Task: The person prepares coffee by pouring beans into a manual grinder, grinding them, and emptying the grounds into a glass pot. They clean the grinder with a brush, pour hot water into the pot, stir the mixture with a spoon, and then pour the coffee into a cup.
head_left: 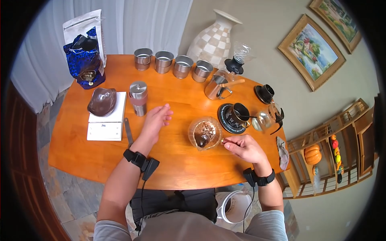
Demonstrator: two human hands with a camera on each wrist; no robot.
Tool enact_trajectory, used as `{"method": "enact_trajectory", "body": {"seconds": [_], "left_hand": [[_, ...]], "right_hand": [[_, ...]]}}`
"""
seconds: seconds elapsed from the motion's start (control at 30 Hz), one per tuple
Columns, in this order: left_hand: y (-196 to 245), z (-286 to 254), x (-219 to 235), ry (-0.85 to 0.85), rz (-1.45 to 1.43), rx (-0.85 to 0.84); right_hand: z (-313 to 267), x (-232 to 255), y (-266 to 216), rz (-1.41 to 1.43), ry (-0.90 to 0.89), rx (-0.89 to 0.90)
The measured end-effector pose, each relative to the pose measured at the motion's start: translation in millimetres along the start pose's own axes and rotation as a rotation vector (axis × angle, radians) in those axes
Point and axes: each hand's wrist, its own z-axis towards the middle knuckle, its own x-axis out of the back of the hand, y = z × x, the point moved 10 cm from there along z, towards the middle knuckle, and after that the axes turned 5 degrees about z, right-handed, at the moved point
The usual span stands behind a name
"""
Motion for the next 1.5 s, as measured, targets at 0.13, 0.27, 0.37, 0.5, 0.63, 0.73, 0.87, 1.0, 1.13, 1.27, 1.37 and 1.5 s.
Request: {"method": "enact_trajectory", "body": {"seconds": [0.13,0.27,0.37,0.5,0.63,0.73,0.87,1.0,1.13,1.27,1.37,1.5], "left_hand": [[1,0,-1,-0.007,0.004,0.000],[5,-3,0,0.000,0.021,-0.012],[3,-1,-2,-0.003,0.016,-0.006],[0,1,-1,-0.003,0.013,-0.006],[2,-1,-1,0.000,0.022,-0.003],[0,2,-1,-0.015,0.024,0.006],[2,0,-1,-0.011,0.022,-0.001],[4,-2,-2,-0.014,0.020,0.000],[5,-3,-3,-0.014,0.026,0.002],[4,-2,-3,-0.017,0.025,-0.001],[3,-2,-1,-0.014,0.014,-0.003],[3,-2,-1,-0.011,0.013,-0.005]], "right_hand": [[4,-8,12,0.135,-0.063,-0.052],[10,-5,18,0.371,-0.049,-0.122],[11,-11,24,0.400,-0.069,-0.162],[8,-20,23,0.402,-0.098,-0.185],[10,-10,19,0.401,-0.082,-0.143],[7,-7,5,0.209,-0.042,-0.056],[8,2,1,0.090,0.043,-0.002],[12,-3,10,0.043,0.041,0.091],[12,-4,9,0.191,0.035,-0.039],[8,-25,31,0.588,-0.083,-0.311],[10,-36,35,0.601,-0.130,-0.322],[14,-21,34,0.489,-0.044,-0.232]]}}
